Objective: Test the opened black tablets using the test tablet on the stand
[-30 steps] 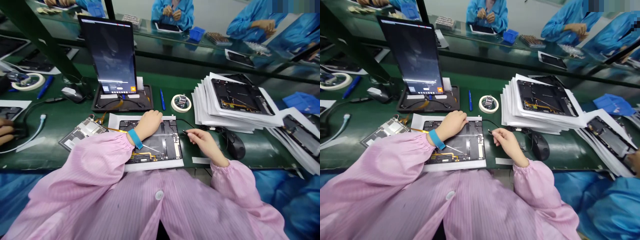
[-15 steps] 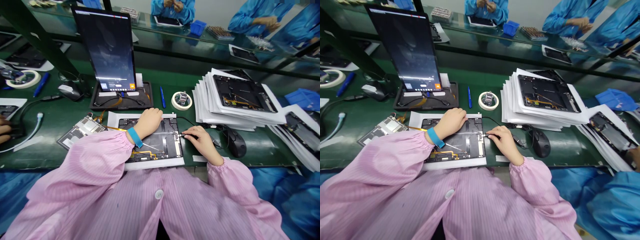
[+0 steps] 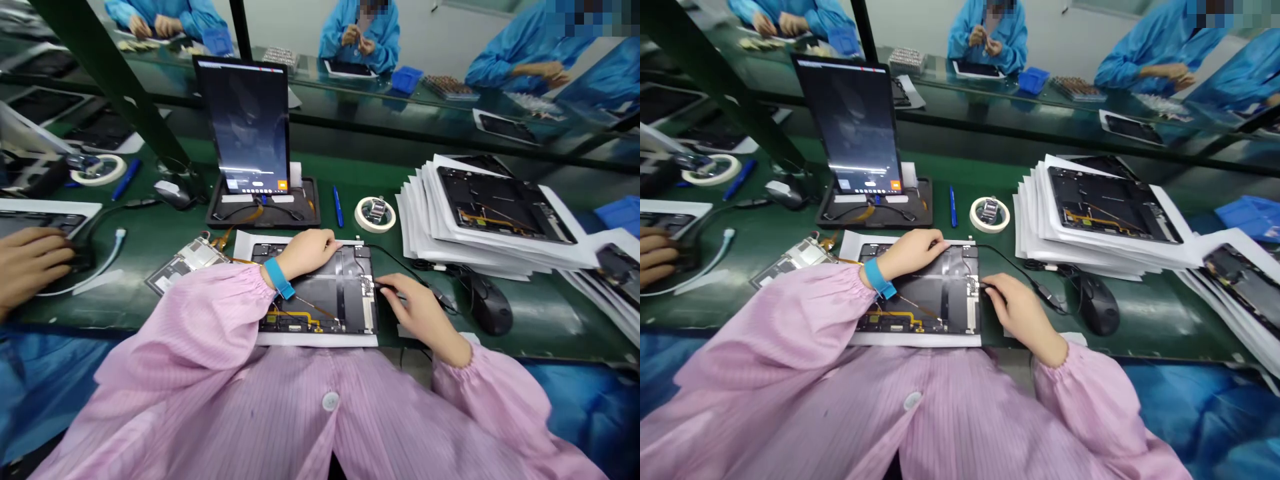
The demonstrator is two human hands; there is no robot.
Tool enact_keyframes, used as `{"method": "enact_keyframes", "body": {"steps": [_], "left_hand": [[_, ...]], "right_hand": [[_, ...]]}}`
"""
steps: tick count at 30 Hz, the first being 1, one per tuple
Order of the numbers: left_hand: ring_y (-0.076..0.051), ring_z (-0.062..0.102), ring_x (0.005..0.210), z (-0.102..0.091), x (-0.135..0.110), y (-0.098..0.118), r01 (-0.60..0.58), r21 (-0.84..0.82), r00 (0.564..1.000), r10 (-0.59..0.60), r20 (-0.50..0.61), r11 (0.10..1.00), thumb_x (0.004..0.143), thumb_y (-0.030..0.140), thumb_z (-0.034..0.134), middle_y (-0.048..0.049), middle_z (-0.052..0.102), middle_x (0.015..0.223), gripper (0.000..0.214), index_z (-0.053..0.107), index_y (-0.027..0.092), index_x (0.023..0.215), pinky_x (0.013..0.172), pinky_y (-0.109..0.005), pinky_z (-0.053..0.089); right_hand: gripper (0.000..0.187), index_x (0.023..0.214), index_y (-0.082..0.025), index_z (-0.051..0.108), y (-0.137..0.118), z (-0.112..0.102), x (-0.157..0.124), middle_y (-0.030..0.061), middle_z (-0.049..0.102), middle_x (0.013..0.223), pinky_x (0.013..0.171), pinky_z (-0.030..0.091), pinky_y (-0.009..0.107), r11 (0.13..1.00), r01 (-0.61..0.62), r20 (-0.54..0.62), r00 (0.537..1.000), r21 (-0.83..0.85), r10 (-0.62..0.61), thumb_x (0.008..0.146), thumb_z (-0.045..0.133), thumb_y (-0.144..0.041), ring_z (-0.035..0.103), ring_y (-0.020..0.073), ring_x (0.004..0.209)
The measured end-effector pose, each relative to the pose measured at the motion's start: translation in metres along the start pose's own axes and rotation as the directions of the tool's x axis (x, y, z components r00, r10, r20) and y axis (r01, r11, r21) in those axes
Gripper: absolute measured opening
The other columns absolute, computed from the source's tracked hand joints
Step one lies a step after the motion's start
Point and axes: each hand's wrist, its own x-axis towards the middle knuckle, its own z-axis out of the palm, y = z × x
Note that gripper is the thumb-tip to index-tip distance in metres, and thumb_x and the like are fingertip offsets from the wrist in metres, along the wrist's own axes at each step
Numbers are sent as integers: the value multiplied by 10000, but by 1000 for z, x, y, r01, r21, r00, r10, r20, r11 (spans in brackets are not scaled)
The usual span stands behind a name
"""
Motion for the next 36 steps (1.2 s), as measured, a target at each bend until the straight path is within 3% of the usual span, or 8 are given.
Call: {"method": "enact_keyframes", "body": {"steps": [4,10,18,22,26,30,33,36], "left_hand": [[-197,628,774,-4,0,-1,31,27,994,-33,103,999,936,433,449,-54,693,826,338,644,178,830,667,-273,419],[-198,636,821,-9,5,-3,50,28,983,-54,175,998,949,476,395,-43,701,892,383,630,191,851,683,-273,426],[-200,633,810,-13,6,2,65,7,983,-65,173,998,947,460,400,-53,692,868,382,621,177,817,679,-275,420],[-173,610,757,-3,7,-10,26,-50,991,-20,131,998,937,465,432,-23,681,824,361,625,190,805,644,-255,400],[-175,599,743,6,7,-18,20,-79,997,-14,74,997,920,470,464,-15,679,801,344,634,197,797,617,-255,374],[-184,600,755,7,5,-16,12,-66,998,-7,70,998,922,463,457,-32,683,817,351,641,190,802,612,-267,361],[-191,593,743,6,4,-15,22,-48,996,-18,83,999,930,459,435,-39,680,819,360,637,186,807,598,-276,343],[-193,580,722,6,3,-15,27,-36,995,-24,101,999,930,466,425,-36,669,800,367,624,188,798,584,-282,323]], "right_hand": [[209,1042,-184,578,-4,7,-2,90,645,971,801,502,409,983,27,58,998,-180,-17,922,413,-231,614,243,894],[132,942,-211,575,13,6,12,25,627,812,577,497,286,999,28,81,996,-23,-26,882,465,-252,575,152,620],[194,1041,-199,582,6,3,3,69,676,968,746,536,326,969,127,-69,987,-213,-145,933,446,-284,660,203,832],[245,1023,-187,574,9,14,1,85,659,912,737,526,368,934,172,-6,983,-313,-183,971,347,-262,646,227,820],[256,1086,-194,568,20,11,8,86,670,949,709,540,355,941,206,78,978,-268,-192,982,359,-300,653,223,837],[410,1270,-172,480,24,3,5,101,668,1069,745,559,338,989,78,-92,992,-124,-90,920,539,-378,671,205,854],[191,1073,-191,591,22,2,-2,52,696,927,758,551,307,994,43,-222,973,-101,-65,924,546,-302,673,179,817],[151,1005,-198,649,18,3,-6,41,712,941,798,529,303,979,121,-203,967,-163,-153,945,519,-245,662,167,864]]}}
